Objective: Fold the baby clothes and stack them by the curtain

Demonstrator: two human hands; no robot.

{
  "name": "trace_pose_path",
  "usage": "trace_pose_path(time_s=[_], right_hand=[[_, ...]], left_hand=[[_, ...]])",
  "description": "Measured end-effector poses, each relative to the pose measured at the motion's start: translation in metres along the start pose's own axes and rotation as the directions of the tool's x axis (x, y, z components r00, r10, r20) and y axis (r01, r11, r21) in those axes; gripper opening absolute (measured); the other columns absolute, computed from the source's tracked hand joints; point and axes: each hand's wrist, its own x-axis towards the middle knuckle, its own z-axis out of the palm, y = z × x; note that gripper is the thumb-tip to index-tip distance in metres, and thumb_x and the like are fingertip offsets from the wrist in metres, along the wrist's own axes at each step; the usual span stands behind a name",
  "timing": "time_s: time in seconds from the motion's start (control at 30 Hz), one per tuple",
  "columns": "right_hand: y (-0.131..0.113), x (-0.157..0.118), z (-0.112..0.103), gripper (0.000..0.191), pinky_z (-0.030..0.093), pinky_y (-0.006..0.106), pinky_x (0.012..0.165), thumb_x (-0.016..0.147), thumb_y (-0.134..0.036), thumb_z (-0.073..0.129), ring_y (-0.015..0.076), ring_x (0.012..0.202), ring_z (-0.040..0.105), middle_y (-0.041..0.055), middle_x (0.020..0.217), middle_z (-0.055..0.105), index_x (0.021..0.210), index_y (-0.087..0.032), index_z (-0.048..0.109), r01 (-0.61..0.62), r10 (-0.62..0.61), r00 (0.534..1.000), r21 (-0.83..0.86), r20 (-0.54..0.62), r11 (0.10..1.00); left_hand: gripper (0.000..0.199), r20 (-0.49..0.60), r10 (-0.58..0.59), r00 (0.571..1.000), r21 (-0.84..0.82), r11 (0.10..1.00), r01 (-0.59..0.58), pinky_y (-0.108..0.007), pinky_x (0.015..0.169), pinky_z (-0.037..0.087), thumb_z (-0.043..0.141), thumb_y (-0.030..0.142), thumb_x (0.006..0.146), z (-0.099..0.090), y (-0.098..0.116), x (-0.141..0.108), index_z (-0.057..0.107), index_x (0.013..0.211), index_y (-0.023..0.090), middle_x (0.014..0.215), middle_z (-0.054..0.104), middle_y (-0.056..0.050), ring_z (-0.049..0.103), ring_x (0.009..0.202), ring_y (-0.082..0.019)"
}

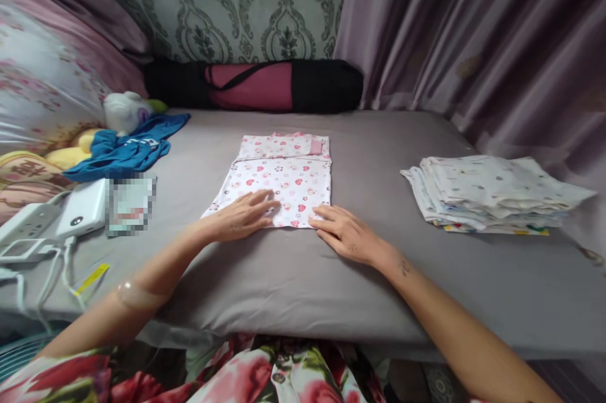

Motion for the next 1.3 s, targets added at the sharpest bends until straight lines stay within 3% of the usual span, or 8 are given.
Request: trace_pose_path(time_s=[0.13,0.37,0.5,0.7,0.9,1.13,1.2,1.3], right_hand=[[0.005,-0.006,-0.004,0.034,0.047,0.041,0.104,0.098,-0.031,0.043,0.0219,0.124,0.055,0.0055,0.133,0.06,0.126,-0.032,0.064,-0.001,0.002,0.999,0.018,-0.042,1.0],[0.009,-0.008,-0.005,0.032,0.051,0.039,0.099,0.099,-0.032,0.042,0.0204,0.117,0.06,0.0052,0.124,0.066,0.121,-0.032,0.065,0.0,0.002,0.998,0.028,-0.065,1.0],[0.007,-0.009,-0.002,0.033,0.051,0.039,0.1,0.1,-0.029,0.04,0.0208,0.115,0.061,0.0057,0.122,0.067,0.123,-0.029,0.064,-0.008,0.008,0.997,-0.008,-0.082,1.0],[0.007,-0.012,-0.001,0.04,0.052,0.039,0.099,0.098,-0.02,0.035,0.0209,0.116,0.061,0.0066,0.125,0.066,0.128,-0.028,0.06,-0.032,0.029,0.995,-0.027,-0.09,0.999],[0.01,-0.01,0.002,0.04,0.05,0.037,0.103,0.096,-0.019,0.038,0.0202,0.119,0.06,0.0071,0.129,0.063,0.129,-0.027,0.06,-0.049,0.042,0.988,-0.045,-0.151,0.998],[0.014,-0.003,0.002,0.031,0.051,0.039,0.1,0.094,-0.019,0.042,0.0208,0.114,0.061,0.0066,0.125,0.064,0.112,-0.025,0.066,-0.062,0.064,0.978,0.017,-0.196,0.998],[0.013,0.002,-0.002,0.028,0.05,0.037,0.099,0.094,-0.02,0.043,0.0201,0.111,0.063,0.0063,0.122,0.065,0.11,-0.024,0.066,-0.084,0.097,0.97,0.067,-0.223,0.994],[0.013,0.012,-0.01,0.023,0.05,0.033,0.095,0.092,-0.022,0.047,0.0193,0.105,0.065,0.0053,0.114,0.068,0.104,-0.023,0.066,-0.146,0.191,0.931,0.162,-0.311,0.976]], left_hand=[[0.049,-0.067,-0.013,0.998,-0.02,1.0,0.012,-0.042,0.111,0.035,0.041,0.049,0.097,-0.001,0.001,-0.037,0.046,0.14,0.026,0.147,0.042,-0.011,0.041,0.135,-0.028],[0.036,-0.147,-0.132,0.98,0.013,0.991,0.135,-0.035,0.095,0.05,0.039,0.041,0.099,-0.006,-0.02,-0.08,0.059,0.124,0.025,0.125,0.06,-0.009,0.061,0.108,-0.022],[0.033,-0.146,-0.106,0.984,0.083,0.99,0.118,-0.038,0.095,0.05,0.037,0.034,0.099,-0.007,-0.03,-0.092,0.063,0.116,0.023,0.118,0.065,-0.009,0.062,0.106,-0.022],[0.038,-0.125,0.007,0.992,0.101,0.995,0.006,-0.037,0.101,0.047,0.036,0.019,0.095,0.0,-0.05,-0.102,0.057,0.126,0.025,0.126,0.063,-0.008,0.056,0.119,-0.021],[0.039,-0.146,0.001,0.989,0.078,0.997,0.011,-0.039,0.105,0.044,0.036,0.016,0.093,-0.003,-0.053,-0.1,0.058,0.124,0.024,0.127,0.063,-0.007,0.054,0.121,-0.022],[0.029,-0.252,-0.181,0.951,-0.222,0.967,0.125,-0.034,0.093,0.05,0.042,0.026,0.093,-0.01,-0.055,-0.096,0.066,0.109,0.021,0.116,0.068,-0.009,0.062,0.107,-0.022],[0.029,-0.26,-0.31,0.915,-0.371,0.906,0.202,-0.029,0.081,0.053,0.045,0.033,0.092,-0.014,-0.056,-0.094,0.066,0.108,0.021,0.108,0.07,-0.007,0.065,0.097,-0.021],[0.032,-0.278,-0.505,0.817,-0.562,0.776,0.289,-0.026,0.069,0.052,0.053,0.044,0.087,-0.024,-0.057,-0.086,0.068,0.101,0.02,0.094,0.072,-0.005,0.066,0.086,-0.021]])
